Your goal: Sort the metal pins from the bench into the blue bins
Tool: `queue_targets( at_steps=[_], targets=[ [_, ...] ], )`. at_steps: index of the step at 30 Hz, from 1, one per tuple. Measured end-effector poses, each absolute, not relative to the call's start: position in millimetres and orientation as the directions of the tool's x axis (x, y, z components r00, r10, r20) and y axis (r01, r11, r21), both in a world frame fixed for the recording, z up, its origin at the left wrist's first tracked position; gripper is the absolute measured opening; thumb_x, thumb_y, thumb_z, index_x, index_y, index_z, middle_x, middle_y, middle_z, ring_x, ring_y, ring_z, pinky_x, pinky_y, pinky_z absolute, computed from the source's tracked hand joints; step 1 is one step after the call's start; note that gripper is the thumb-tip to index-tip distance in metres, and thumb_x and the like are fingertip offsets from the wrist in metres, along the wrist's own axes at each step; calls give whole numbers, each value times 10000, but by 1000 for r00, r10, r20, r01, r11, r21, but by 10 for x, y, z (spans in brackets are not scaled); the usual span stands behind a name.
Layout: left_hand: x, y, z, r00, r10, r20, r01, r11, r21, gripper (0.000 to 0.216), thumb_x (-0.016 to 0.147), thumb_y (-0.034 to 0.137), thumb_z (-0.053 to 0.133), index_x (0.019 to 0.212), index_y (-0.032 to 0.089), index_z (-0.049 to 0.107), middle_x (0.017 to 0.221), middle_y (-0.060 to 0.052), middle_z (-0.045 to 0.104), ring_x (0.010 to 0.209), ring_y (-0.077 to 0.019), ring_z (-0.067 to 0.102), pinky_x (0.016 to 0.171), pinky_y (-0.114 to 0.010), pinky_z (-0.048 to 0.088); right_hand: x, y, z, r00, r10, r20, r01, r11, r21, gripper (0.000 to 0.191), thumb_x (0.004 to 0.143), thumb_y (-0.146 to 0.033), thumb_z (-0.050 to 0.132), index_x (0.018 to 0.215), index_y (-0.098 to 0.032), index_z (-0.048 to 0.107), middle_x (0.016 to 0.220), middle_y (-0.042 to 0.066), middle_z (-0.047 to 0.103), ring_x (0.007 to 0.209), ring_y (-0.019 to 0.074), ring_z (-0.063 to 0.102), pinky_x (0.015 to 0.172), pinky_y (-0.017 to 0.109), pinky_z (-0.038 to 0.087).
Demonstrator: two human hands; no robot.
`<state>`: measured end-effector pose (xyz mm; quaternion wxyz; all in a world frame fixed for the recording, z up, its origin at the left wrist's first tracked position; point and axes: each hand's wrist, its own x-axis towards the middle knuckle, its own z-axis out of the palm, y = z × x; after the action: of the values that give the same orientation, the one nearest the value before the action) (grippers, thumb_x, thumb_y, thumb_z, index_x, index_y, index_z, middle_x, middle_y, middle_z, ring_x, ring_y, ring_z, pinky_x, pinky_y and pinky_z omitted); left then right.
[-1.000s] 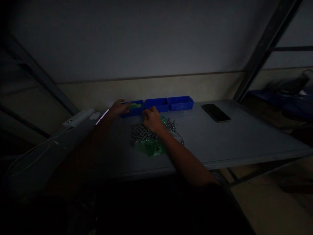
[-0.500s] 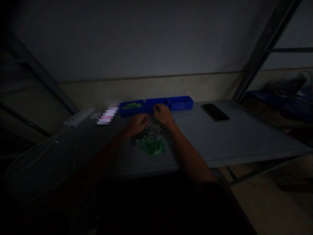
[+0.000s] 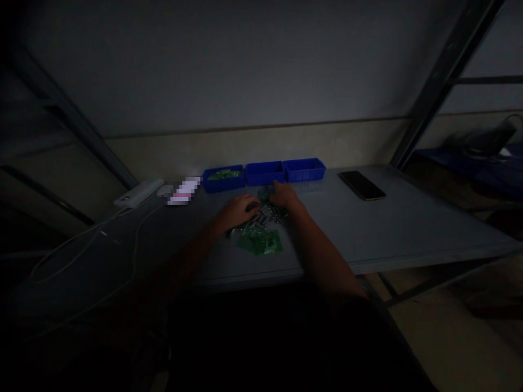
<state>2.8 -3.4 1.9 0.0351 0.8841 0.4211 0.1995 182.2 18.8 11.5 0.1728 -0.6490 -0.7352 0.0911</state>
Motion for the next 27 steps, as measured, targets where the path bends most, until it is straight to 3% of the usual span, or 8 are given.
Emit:
queue_targets(
  at_steps=[6,11,17,22,27],
  targets=[
    [25,-19,21,569,755,325,701,-652,288,187,806,222,519,932,184,652,939,-72,667,913,-213,600,846,-348,459,1786,204,98,-77,979,188,896,150,-417,547,768,-229,599,1289,-148,455,1082,112,650,1042,228,577,959,338,360],
    [-67,63,20,493,785,374,729,-608,315,300,802,104,413,952,186,660,966,-72,648,914,-191,600,839,-314,465,1737,177,70,-53,990,127,903,102,-417,559,789,-387,577,1293,-177,460,1124,137,620,1145,288,498,957,439,357],
    [-140,111,52,429,845,319,816,-514,264,189,773,246,527,859,198,688,885,-56,644,858,-198,593,816,-311,468,1708,140,92,-33,987,156,898,98,-428,586,746,-394,623,1277,-201,469,1220,149,562,1189,317,449,932,463,376],
    [-109,49,78,381,886,264,871,-440,219,168,720,324,617,773,202,720,902,-93,624,942,-297,572,822,-413,443,1711,107,123,48,982,184,903,36,-429,518,765,-428,597,1222,-196,523,1216,162,557,1178,354,438,919,514,365],
    [-95,36,49,363,886,289,895,-417,155,215,765,338,568,809,203,730,935,-106,633,947,-288,563,786,-396,449,1664,71,134,40,979,201,914,46,-403,501,795,-492,542,1192,-189,563,1224,179,517,1170,376,411,899,546,364]
  ],
)
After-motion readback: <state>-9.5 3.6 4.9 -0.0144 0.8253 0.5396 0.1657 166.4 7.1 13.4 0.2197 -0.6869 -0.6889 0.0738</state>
